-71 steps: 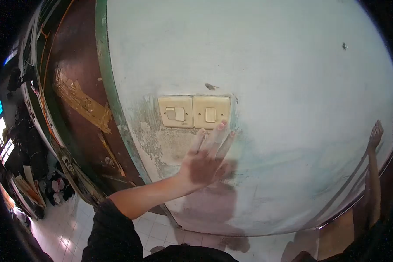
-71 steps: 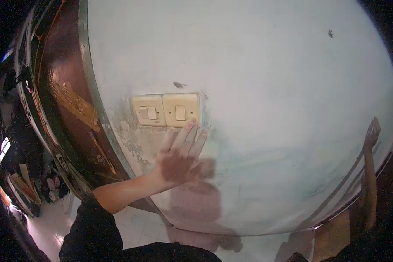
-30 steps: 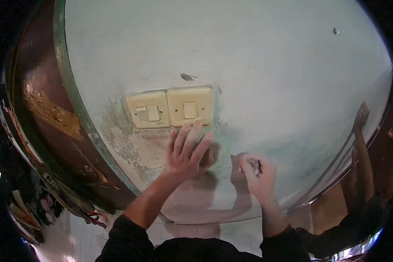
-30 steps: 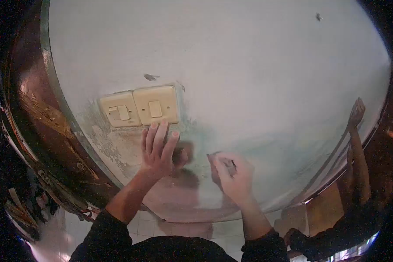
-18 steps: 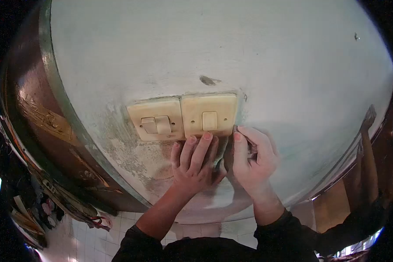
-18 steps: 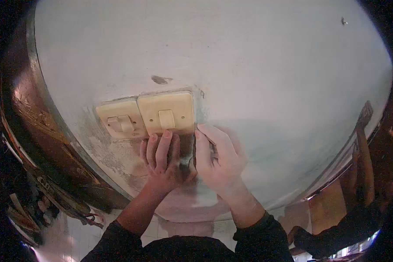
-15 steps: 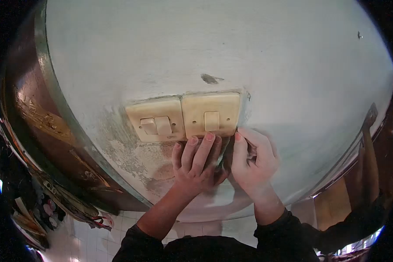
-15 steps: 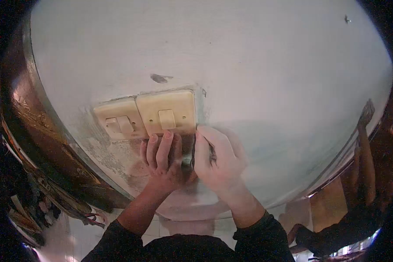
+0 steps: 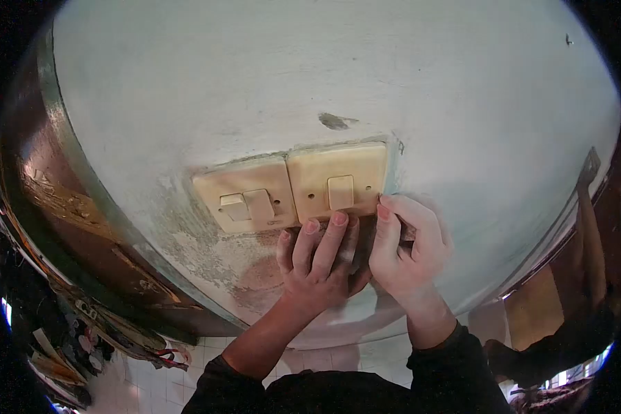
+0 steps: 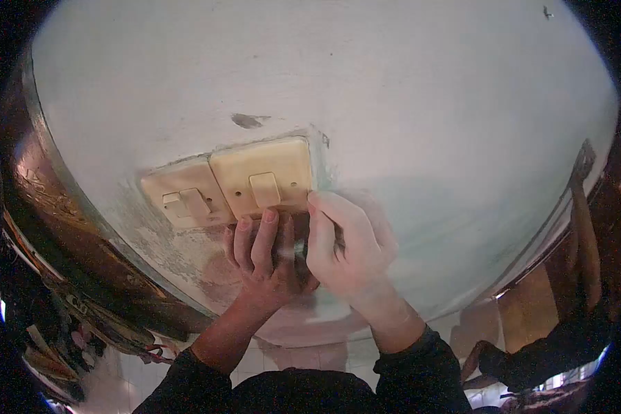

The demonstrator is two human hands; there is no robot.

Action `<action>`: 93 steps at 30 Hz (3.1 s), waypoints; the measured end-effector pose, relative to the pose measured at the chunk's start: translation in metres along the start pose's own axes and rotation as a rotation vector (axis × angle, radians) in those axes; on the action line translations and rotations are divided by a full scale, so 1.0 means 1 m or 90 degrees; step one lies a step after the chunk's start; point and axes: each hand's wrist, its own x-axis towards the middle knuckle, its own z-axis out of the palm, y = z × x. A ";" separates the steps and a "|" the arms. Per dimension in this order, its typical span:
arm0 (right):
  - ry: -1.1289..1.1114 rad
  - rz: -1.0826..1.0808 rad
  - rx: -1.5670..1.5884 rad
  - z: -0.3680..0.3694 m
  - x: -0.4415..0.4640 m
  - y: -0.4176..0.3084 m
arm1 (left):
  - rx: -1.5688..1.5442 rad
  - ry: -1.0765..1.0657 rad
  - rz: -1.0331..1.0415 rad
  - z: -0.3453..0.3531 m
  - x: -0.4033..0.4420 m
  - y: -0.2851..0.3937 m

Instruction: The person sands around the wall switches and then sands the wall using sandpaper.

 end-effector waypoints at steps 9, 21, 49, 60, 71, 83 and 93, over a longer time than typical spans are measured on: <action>0.002 0.065 -0.030 -0.001 -0.017 -0.002 | -0.033 -0.003 -0.048 -0.002 -0.001 0.004; -0.018 0.037 -0.028 -0.003 -0.014 -0.002 | 0.023 -0.041 -0.019 -0.005 -0.002 0.000; 0.019 0.063 -0.045 0.000 -0.006 -0.007 | -0.012 -0.031 -0.067 -0.004 0.001 0.009; 0.027 0.023 -0.062 0.001 -0.009 -0.008 | -0.147 -0.059 -0.044 -0.026 0.010 -0.009; 0.043 0.033 -0.084 0.006 -0.007 -0.016 | -0.100 0.060 0.089 -0.062 0.096 -0.090; 0.080 0.101 -0.097 0.012 0.001 -0.016 | -0.054 0.003 0.111 -0.054 0.091 -0.092; 0.063 0.041 -0.102 0.009 0.010 -0.017 | -0.066 0.008 0.110 -0.055 0.092 -0.090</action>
